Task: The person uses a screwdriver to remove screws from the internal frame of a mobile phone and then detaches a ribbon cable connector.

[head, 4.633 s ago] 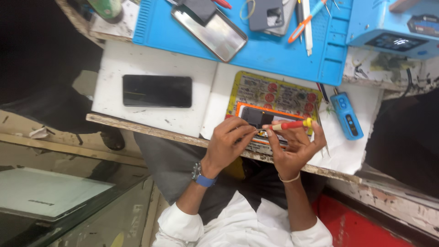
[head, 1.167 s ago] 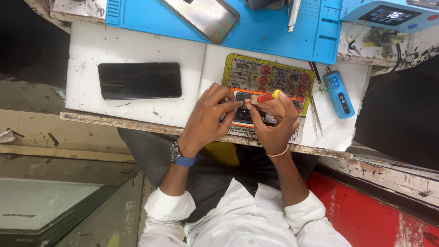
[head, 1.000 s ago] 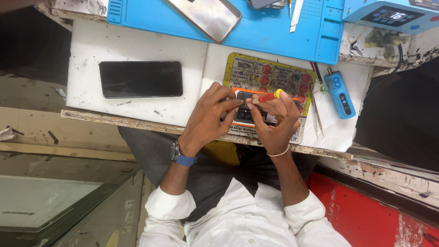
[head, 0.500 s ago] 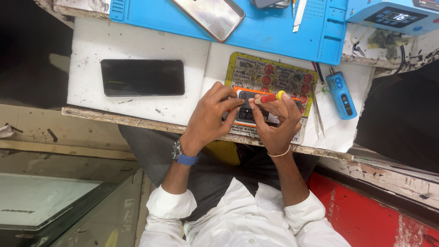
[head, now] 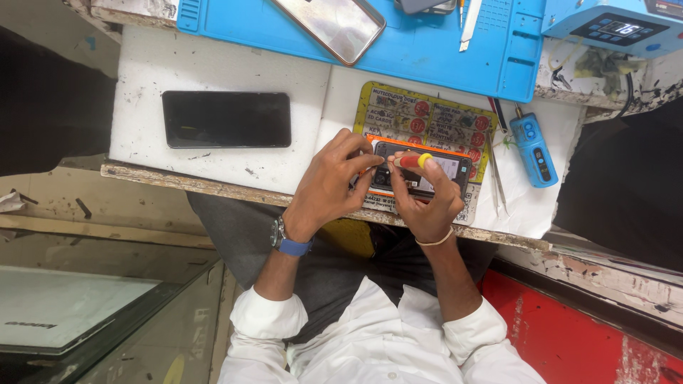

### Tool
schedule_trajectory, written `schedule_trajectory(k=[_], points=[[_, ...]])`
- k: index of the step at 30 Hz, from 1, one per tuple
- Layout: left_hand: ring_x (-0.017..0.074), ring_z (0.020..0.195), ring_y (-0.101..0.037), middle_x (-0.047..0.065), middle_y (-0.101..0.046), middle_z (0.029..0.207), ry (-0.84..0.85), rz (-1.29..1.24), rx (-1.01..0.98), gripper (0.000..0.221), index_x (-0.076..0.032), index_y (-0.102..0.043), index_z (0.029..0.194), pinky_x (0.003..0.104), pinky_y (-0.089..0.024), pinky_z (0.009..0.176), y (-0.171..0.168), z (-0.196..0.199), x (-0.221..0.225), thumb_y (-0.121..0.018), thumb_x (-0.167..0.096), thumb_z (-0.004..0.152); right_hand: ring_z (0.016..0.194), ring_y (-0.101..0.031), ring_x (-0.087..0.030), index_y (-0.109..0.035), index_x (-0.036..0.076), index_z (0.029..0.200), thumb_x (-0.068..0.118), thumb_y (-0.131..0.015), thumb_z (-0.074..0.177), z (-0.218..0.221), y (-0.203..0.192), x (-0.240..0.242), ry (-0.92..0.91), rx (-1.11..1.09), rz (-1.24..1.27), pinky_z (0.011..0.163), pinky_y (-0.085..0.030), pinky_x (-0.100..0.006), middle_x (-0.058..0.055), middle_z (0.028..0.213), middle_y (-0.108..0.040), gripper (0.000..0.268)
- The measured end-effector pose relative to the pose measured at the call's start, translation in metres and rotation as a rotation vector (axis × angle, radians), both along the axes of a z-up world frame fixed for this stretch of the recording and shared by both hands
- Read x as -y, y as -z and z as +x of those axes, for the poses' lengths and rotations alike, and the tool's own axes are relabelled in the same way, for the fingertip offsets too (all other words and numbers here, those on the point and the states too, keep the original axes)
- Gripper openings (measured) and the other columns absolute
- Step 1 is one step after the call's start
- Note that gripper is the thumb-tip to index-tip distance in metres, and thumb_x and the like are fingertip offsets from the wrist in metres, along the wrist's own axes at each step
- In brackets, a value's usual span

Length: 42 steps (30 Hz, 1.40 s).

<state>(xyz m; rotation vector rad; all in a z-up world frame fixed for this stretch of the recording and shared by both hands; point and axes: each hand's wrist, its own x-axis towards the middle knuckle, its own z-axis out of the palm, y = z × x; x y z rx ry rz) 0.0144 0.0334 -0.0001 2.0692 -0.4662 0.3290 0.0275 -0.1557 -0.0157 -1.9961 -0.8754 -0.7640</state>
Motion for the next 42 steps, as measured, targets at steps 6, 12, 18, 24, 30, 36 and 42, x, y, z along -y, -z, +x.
schedule_trajectory(k=[6, 12, 18, 24, 30, 36, 42], points=[[0.0259, 0.095, -0.06, 0.01, -0.064, 0.1, 0.006, -0.014, -0.018, 0.021, 0.0, -0.074, 0.101, 0.038, -0.054, 0.081, -0.001, 0.0, -0.001, -0.07, 0.003, 0.081, 0.102, -0.077, -0.031, -0.03, 0.006, 0.147, -0.014, -0.078, 0.093, 0.0, -0.003, -0.001, 0.0, -0.013, -0.025, 0.088, -0.066, -0.04, -0.022, 0.107, -0.073, 0.074], [0.0263, 0.093, -0.06, 0.01, -0.063, 0.099, 0.005, -0.007, -0.037, 0.021, 0.001, -0.073, 0.102, 0.038, -0.054, 0.081, -0.003, -0.001, -0.001, -0.069, 0.002, 0.081, 0.112, -0.072, -0.033, -0.033, 0.013, 0.148, -0.012, -0.065, 0.104, 0.001, -0.007, 0.0, -0.149, -0.199, 0.15, 0.095, -0.065, -0.038, -0.026, 0.131, -0.065, 0.06], [0.029, 0.097, -0.061, 0.014, -0.064, 0.105, -0.015, -0.019, -0.035, 0.026, 0.003, -0.07, 0.11, 0.04, -0.054, 0.083, -0.001, -0.002, 0.0, -0.071, -0.002, 0.085, 0.105, -0.067, -0.021, -0.043, 0.009, 0.13, 0.005, -0.089, 0.085, 0.011, -0.03, 0.006, 0.011, -0.113, -0.055, 0.09, -0.056, -0.037, -0.017, 0.113, -0.063, 0.065], [0.0297, 0.109, -0.064, 0.017, -0.063, 0.123, -0.054, -0.086, -0.104, 0.035, 0.002, -0.064, 0.125, 0.037, -0.056, 0.091, -0.003, -0.013, 0.002, -0.071, -0.003, 0.09, 0.103, -0.072, -0.016, -0.044, 0.009, 0.125, 0.001, -0.087, 0.089, 0.02, -0.048, -0.003, -0.088, -0.187, 0.042, 0.085, -0.065, -0.029, -0.015, 0.113, -0.062, 0.057], [0.027, 0.133, -0.059, 0.018, -0.052, 0.149, -0.393, -0.422, -0.002, 0.06, 0.0, -0.042, 0.151, 0.035, -0.057, 0.104, -0.018, -0.027, -0.026, -0.066, 0.004, 0.095, 0.104, -0.075, -0.021, -0.043, 0.007, 0.127, -0.006, -0.08, 0.092, 0.02, -0.025, 0.009, -0.181, -0.203, 0.045, 0.088, -0.066, -0.03, -0.018, 0.117, -0.065, 0.052], [0.0301, 0.134, -0.063, 0.025, -0.056, 0.148, -0.584, -0.924, -0.024, 0.053, 0.007, -0.037, 0.156, 0.039, -0.058, 0.11, -0.022, -0.037, -0.073, -0.056, -0.001, 0.107, 0.113, -0.073, -0.023, -0.041, 0.008, 0.133, -0.007, -0.067, 0.103, 0.017, -0.025, 0.009, -0.332, -0.449, 0.232, 0.092, -0.067, -0.031, -0.016, 0.122, -0.065, 0.042], [0.0304, 0.127, -0.065, 0.026, -0.054, 0.145, -0.537, -0.786, -0.118, 0.057, 0.009, -0.038, 0.152, 0.039, -0.058, 0.105, -0.012, -0.035, -0.058, -0.062, 0.001, 0.102, 0.111, -0.07, -0.03, -0.043, 0.007, 0.13, -0.012, -0.071, 0.095, 0.013, -0.021, 0.007, -0.21, -0.309, 0.205, 0.097, -0.066, -0.038, -0.023, 0.125, -0.058, 0.049]])
